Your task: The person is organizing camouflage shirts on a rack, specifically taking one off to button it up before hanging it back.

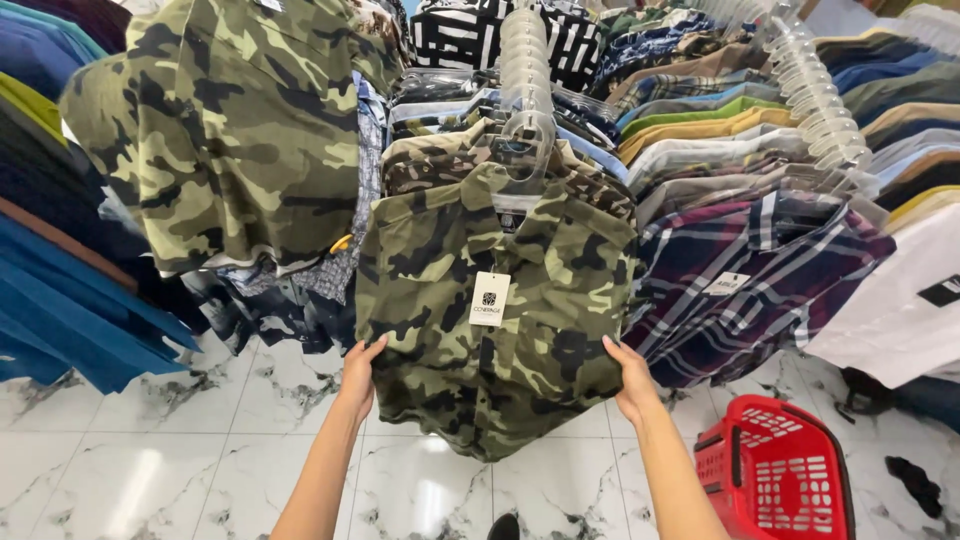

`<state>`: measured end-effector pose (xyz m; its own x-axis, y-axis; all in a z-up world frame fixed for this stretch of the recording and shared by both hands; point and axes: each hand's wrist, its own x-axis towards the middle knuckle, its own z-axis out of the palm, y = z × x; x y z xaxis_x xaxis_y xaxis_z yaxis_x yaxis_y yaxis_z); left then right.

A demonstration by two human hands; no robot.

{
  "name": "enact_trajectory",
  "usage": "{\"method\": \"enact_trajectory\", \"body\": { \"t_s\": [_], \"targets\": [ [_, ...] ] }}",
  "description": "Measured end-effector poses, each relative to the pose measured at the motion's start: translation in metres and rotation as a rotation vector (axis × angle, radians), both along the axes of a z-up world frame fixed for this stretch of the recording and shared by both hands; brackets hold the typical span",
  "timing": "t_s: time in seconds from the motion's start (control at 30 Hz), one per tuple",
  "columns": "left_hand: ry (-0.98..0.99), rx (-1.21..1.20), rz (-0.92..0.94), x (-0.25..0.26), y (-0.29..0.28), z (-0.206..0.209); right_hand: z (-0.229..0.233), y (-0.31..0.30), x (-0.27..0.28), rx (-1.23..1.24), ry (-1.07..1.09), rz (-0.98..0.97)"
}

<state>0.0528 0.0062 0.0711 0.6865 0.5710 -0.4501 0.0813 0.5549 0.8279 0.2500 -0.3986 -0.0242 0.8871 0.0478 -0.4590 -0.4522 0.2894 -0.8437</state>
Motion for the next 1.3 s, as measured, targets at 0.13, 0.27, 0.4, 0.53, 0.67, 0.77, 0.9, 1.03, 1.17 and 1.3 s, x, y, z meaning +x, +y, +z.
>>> {"method": "enact_trajectory", "body": {
  "t_s": [0.13, 0.27, 0.4, 0.53, 0.67, 0.77, 0.9, 1.03, 1.17, 1.3],
  "targets": [
    [0.146, 0.104, 0.059, 0.018, 0.01, -0.035, 0.019, 0.0, 0.02, -0.311, -0.095, 0.078],
    [0.093, 0.2, 0.271, 0.043, 0.074, -0.167, 0.052, 0.01, 0.006, -0.473, -0.218, -0.02],
    [0.281, 0.353, 0.006, 0.027, 0.051, -0.095, -0.001, -0.01, 0.044, -0.779, -0.188, 0.107],
    [0.557, 0.922, -0.581, 0.031, 0.069, -0.037, 0.062, 0.001, 0.045, -1.07, -0.51, 0.101],
    [0.112, 1.341, -0.324, 0.093, 0.072, 0.054, 0.159, 0.046, 0.063, -1.102, -1.054, -0.009],
    [-0.132, 1.863, -0.211, 0.154, 0.083, 0.079, 0.202, 0.088, 0.077, -1.207, -1.146, 0.24],
    [0.049, 1.982, -0.401, 0.221, 0.095, 0.077, 0.205, 0.115, 0.109, -1.376, -1.135, 0.379],
    [0.145, 1.879, -0.677, 0.241, 0.094, 0.088, 0.207, 0.113, 0.123, -1.388, -1.071, 0.494],
    [0.059, 1.905, -0.645, 0.238, 0.091, 0.108, 0.229, 0.107, 0.125, -1.504, -1.085, 0.606],
    [-0.034, 1.953, -0.531, 0.223, 0.076, 0.127, 0.26, 0.101, 0.113, -1.466, -1.12, 0.552]
  ]
}}
